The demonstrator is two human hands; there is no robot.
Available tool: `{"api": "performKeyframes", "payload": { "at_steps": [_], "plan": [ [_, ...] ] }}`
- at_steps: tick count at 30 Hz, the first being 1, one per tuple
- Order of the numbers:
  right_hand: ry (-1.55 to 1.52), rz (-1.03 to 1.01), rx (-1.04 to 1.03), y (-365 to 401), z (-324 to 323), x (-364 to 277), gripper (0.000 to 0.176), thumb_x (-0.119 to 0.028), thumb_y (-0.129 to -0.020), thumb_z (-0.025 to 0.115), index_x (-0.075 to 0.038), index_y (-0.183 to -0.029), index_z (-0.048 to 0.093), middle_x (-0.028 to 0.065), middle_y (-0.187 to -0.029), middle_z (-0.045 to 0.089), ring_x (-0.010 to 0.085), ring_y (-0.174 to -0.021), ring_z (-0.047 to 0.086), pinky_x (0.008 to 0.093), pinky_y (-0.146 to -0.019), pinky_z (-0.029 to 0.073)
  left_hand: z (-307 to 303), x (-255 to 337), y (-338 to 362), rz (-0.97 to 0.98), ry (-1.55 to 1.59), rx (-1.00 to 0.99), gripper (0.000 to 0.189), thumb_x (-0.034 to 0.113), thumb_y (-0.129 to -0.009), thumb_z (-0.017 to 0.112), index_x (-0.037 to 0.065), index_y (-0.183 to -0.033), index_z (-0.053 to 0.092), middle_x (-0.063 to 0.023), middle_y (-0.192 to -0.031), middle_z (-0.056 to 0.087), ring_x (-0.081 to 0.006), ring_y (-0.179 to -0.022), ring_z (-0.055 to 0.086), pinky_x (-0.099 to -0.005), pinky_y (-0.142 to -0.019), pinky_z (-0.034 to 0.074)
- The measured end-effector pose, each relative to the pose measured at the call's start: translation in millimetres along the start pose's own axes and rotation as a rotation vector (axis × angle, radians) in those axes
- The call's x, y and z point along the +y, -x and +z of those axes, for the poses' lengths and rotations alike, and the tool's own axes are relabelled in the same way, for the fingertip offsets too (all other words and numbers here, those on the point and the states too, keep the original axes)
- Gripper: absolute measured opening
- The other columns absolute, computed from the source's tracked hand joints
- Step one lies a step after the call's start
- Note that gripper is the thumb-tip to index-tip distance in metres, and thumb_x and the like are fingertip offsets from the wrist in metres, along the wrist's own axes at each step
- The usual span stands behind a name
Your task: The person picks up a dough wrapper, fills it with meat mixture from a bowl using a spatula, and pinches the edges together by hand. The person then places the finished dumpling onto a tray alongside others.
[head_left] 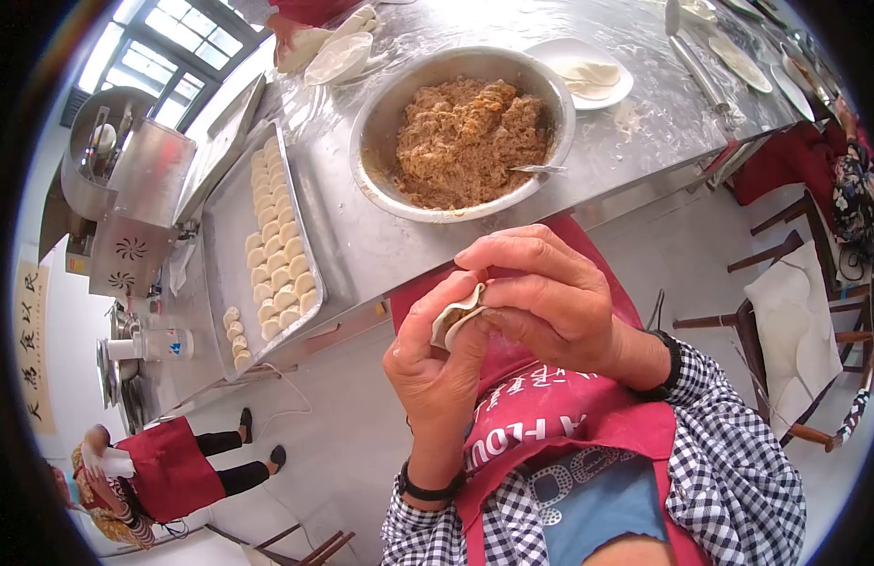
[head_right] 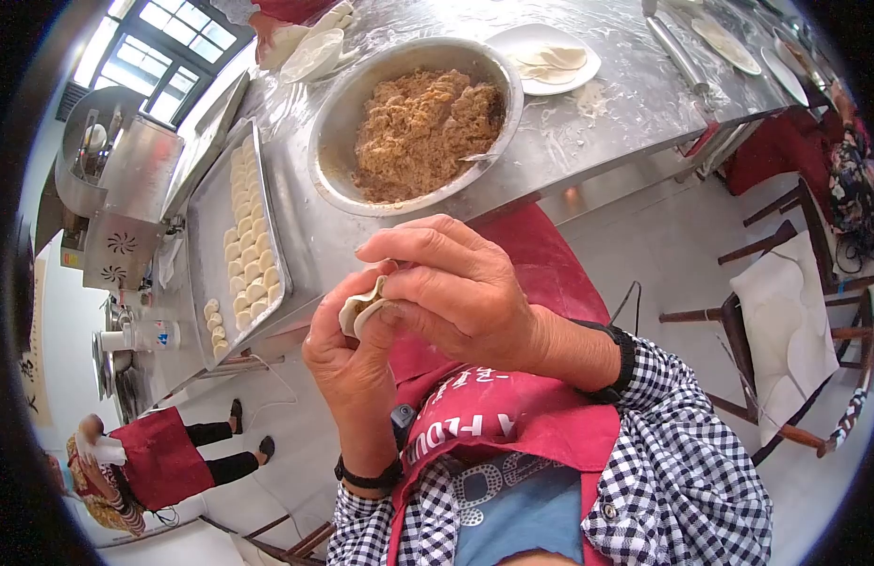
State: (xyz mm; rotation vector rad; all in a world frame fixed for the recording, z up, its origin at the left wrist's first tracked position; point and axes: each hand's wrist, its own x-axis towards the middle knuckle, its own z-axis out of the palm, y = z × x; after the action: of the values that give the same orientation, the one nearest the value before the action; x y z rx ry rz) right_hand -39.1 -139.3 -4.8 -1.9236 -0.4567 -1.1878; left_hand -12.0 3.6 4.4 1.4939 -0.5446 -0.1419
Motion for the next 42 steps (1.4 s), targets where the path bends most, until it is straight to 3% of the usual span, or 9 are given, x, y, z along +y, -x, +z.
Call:
{"api": "performKeyframes", "payload": {
  "at_steps": [5,7,10,13,19,22,29,37,42],
  "plan": [
    [0.009,-0.031,-0.020,0,-2,2,0.017,-0.008,-0.068,0.070,-0.001,-0.079,0.060,0.0139,-0.101,0.059,0.0247,-0.084,0.059,0.0326,-0.069,0.050,0,-1,0,-0.009,0.049,0.000,0.028,0.000,-0.080,0.063,-0.001,-0.107,0.058,-0.0118,-0.107,0.062,-0.0145,-0.096,0.058,-0.0252,-0.082,0.048],
    [-0.142,0.188,0.016,-1,-2,-6,0.027,-0.006,-0.066,0.074,0.000,-0.087,0.058,0.0173,-0.107,0.058,0.0257,-0.091,0.059,0.0334,-0.075,0.051,1,0,1,-0.034,0.076,0.005,0.028,-0.001,-0.080,0.063,-0.001,-0.107,0.058,-0.0109,-0.106,0.062,-0.0142,-0.095,0.058,-0.0249,-0.082,0.048],
    [-0.198,0.248,0.015,-1,0,-5,0.030,-0.005,-0.065,0.075,0.000,-0.089,0.058,0.0171,-0.109,0.057,0.0245,-0.091,0.060,0.0322,-0.075,0.051,4,4,0,-0.083,0.164,-0.003,0.032,-0.002,-0.080,0.061,-0.001,-0.111,0.056,-0.0086,-0.104,0.061,-0.0132,-0.094,0.058,-0.0242,-0.081,0.048],
    [-0.237,0.224,0.069,3,6,0,0.020,-0.005,-0.068,0.072,0.001,-0.083,0.060,0.0154,-0.104,0.059,0.0218,-0.088,0.061,0.0285,-0.072,0.051,7,5,0,-0.160,0.231,0.008,0.036,-0.003,-0.080,0.060,-0.001,-0.115,0.052,-0.0074,-0.104,0.059,-0.0123,-0.094,0.057,-0.0237,-0.080,0.048],
    [-0.257,0.198,0.081,4,7,1,0.012,0.000,-0.069,0.070,0.000,-0.076,0.060,0.0128,-0.100,0.061,0.0209,-0.085,0.061,0.0299,-0.071,0.051,12,4,1,-0.170,0.210,0.006,0.037,-0.002,-0.081,0.059,-0.002,-0.117,0.050,-0.0080,-0.108,0.057,-0.0117,-0.094,0.056,-0.0227,-0.079,0.048],
    [-0.200,0.128,0.057,2,4,3,0.013,0.000,-0.068,0.071,-0.001,-0.076,0.060,0.0126,-0.099,0.061,0.0212,-0.084,0.062,0.0305,-0.070,0.052,12,7,2,-0.137,0.137,-0.004,0.037,-0.001,-0.082,0.058,-0.002,-0.118,0.050,-0.0080,-0.108,0.057,-0.0118,-0.095,0.056,-0.0229,-0.080,0.047],
    [-0.253,0.186,0.115,1,8,0,0.016,-0.001,-0.066,0.072,-0.001,-0.076,0.060,0.0127,-0.100,0.061,0.0205,-0.083,0.061,0.0294,-0.068,0.051,10,6,5,-0.103,0.208,0.012,0.039,-0.001,-0.083,0.057,-0.003,-0.121,0.048,-0.0094,-0.110,0.057,-0.0128,-0.097,0.056,-0.0232,-0.082,0.047],
    [-0.153,0.037,-0.043,-1,1,6,0.014,-0.002,-0.068,0.071,-0.002,-0.075,0.060,0.0137,-0.101,0.061,0.0209,-0.086,0.060,0.0301,-0.072,0.052,6,3,7,-0.080,0.088,-0.026,0.037,0.000,-0.084,0.057,-0.003,-0.120,0.049,-0.0102,-0.108,0.060,-0.0124,-0.097,0.057,-0.0235,-0.083,0.047],
    [-0.337,0.222,-0.015,-2,2,-2,0.014,-0.003,-0.069,0.071,0.000,-0.077,0.060,0.0162,-0.104,0.059,0.0224,-0.090,0.059,0.0312,-0.076,0.051,4,5,9,-0.156,0.243,-0.066,0.039,-0.003,-0.083,0.055,-0.003,-0.121,0.048,-0.0101,-0.107,0.060,-0.0128,-0.097,0.057,-0.0239,-0.084,0.046]
  ]
}}
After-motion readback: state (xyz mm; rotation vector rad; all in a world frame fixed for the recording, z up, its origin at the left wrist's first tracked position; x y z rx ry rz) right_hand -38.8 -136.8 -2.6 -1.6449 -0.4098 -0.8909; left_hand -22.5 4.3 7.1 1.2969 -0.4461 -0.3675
